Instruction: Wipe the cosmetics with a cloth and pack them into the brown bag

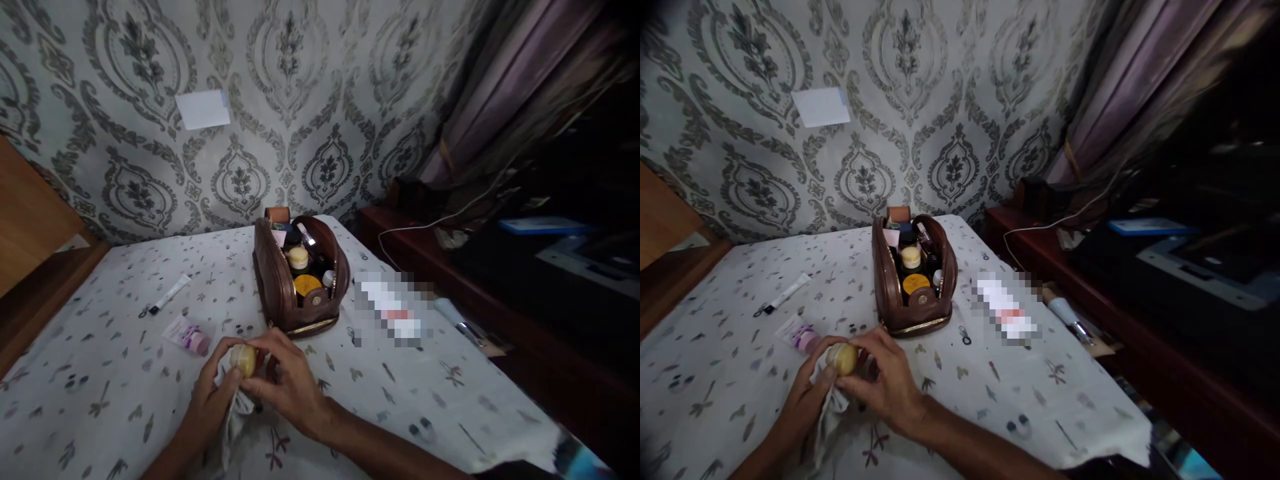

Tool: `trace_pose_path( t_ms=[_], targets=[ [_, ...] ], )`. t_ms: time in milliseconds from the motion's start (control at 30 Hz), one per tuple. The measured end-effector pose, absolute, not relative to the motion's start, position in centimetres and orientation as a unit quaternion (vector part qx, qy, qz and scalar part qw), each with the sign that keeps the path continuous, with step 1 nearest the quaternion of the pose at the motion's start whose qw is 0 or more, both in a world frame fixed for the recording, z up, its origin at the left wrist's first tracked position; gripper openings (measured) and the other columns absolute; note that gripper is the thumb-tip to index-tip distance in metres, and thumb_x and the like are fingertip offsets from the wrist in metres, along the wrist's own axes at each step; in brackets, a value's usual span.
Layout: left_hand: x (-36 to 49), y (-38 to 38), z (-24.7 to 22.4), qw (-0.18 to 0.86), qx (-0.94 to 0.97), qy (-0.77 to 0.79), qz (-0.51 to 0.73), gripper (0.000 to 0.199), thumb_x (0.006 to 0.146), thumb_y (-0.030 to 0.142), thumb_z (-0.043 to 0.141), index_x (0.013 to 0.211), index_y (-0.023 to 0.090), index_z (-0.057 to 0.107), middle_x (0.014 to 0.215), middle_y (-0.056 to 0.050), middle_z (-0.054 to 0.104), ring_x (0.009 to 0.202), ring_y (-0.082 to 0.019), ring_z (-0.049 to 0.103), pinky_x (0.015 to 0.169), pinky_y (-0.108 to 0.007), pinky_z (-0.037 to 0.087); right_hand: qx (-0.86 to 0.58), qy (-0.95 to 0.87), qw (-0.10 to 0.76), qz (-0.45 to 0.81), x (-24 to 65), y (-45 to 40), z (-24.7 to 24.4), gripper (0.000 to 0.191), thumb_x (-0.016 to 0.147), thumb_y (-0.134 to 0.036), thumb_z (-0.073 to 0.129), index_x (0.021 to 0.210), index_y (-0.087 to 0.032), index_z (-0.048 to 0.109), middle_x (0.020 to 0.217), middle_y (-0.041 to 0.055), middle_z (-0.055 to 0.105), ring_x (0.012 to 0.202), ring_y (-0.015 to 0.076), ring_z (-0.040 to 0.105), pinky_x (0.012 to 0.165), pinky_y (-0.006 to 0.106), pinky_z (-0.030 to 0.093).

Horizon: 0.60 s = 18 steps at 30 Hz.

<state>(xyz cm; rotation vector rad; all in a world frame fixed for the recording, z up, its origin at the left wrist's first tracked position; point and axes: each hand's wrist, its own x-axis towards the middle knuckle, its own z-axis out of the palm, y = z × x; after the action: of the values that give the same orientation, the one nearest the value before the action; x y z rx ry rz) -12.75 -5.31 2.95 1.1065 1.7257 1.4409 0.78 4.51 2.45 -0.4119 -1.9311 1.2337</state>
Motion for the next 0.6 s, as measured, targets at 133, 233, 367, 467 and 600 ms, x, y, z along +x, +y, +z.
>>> trace_pose_path(
  t_ms=[133,233,367,467,600],
  targets=[
    [-12.5,-5.2,3.5,0.325,0.366,0.668,0.561,0.052,0.085,0.069,0.048,0.093,0.021,0.068,0.088,-0.005,0.070,0.083,-0.025,0.063,0.066,-0.030,0.051,-0.137,-0.764,0.402,0.486,0.9,4.3,2.4,0.040,0.079,-0.041,0.078,0.112,-0.020,0.067,0.097,0.0063,0.066,0.087,0.0188,0.061,0.074,0.030,0.052],
    [-12.4,-5.1,4.3,0.330,0.317,0.692,0.558,0.062,0.079,0.080,0.045,0.087,0.023,0.069,0.076,-0.004,0.068,0.071,-0.024,0.061,0.061,-0.031,0.051,-0.119,-0.765,0.392,0.497,1.2,4.3,2.9,0.043,0.079,-0.040,0.077,0.116,-0.021,0.067,0.098,0.0062,0.067,0.086,0.0179,0.063,0.071,0.029,0.052],
    [-12.2,-4.8,4.9,0.390,0.304,0.664,0.561,0.064,0.077,0.082,0.045,0.087,0.023,0.064,0.056,0.001,0.058,0.047,-0.017,0.048,0.044,-0.028,0.040,-0.123,-0.761,0.436,0.465,2.4,6.1,5.4,0.044,0.082,-0.036,0.075,0.121,-0.022,0.064,0.097,0.0056,0.066,0.081,0.0159,0.062,0.066,0.026,0.051],
    [-11.8,-4.6,4.7,0.409,0.284,0.638,0.587,0.057,0.080,0.077,0.048,0.091,0.022,0.059,0.051,0.005,0.051,0.039,-0.011,0.036,0.041,-0.021,0.028,-0.203,-0.752,0.462,0.423,3.9,9.0,8.5,0.043,0.083,-0.035,0.073,0.121,-0.022,0.057,0.096,0.0041,0.066,0.078,0.0150,0.062,0.064,0.025,0.050],
    [-11.4,-4.7,4.0,0.421,0.295,0.636,0.576,0.056,0.080,0.075,0.048,0.091,0.021,0.059,0.052,0.005,0.050,0.041,-0.012,0.037,0.041,-0.021,0.028,-0.297,-0.810,0.430,0.266,5.3,13.1,11.7,0.022,0.085,-0.033,0.068,0.100,-0.021,0.059,0.094,0.0037,0.067,0.079,0.0169,0.062,0.067,0.028,0.048]
  ],
)
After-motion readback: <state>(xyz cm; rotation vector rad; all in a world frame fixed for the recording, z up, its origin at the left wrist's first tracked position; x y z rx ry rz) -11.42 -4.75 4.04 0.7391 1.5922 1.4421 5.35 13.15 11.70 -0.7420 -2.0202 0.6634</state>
